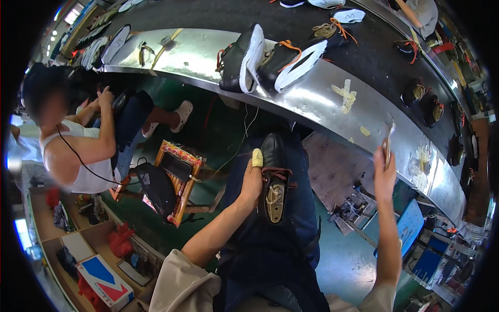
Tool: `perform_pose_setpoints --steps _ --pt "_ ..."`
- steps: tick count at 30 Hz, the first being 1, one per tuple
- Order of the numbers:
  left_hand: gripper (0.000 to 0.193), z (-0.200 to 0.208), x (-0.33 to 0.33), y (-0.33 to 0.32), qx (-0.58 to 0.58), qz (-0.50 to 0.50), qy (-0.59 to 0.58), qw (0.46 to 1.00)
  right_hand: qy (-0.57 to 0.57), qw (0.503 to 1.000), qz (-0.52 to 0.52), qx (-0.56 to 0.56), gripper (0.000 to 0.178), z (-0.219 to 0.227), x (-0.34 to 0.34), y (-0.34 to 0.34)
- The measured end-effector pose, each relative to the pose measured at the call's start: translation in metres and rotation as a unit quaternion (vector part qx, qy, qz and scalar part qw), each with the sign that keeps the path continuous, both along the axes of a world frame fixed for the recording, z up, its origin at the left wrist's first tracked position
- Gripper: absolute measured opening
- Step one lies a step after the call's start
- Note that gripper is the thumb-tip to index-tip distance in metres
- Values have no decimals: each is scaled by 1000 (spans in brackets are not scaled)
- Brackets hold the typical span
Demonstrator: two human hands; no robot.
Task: Applying adhesive and preparing shoes for sole attachment on a production line.
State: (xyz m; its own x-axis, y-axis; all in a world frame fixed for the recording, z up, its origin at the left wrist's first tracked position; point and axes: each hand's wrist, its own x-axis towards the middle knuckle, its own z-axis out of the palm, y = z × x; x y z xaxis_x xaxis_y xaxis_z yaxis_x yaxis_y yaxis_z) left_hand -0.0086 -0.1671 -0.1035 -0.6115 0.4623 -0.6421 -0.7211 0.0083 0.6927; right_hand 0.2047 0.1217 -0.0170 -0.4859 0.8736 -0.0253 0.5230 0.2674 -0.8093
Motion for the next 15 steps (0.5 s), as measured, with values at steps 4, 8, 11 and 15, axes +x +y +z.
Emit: perform_pose_setpoints --steps 4,8,11,15 --pt "30 1 6 -7 -40 -13 64 997 85 975 98 -179 23 6 -6 -102" --pt "27 -12 15 -3 -48 -24 108 993 57 933 321 152 17 -1 -28 -181" --pt "27 -27 29 -11 -35 -55 97 993 -109 822 456 324 28 12 -34 -194" --pt "27 -30 37 -8 -33 -79 204 975 -88 811 537 214 19 0 -31 -183"
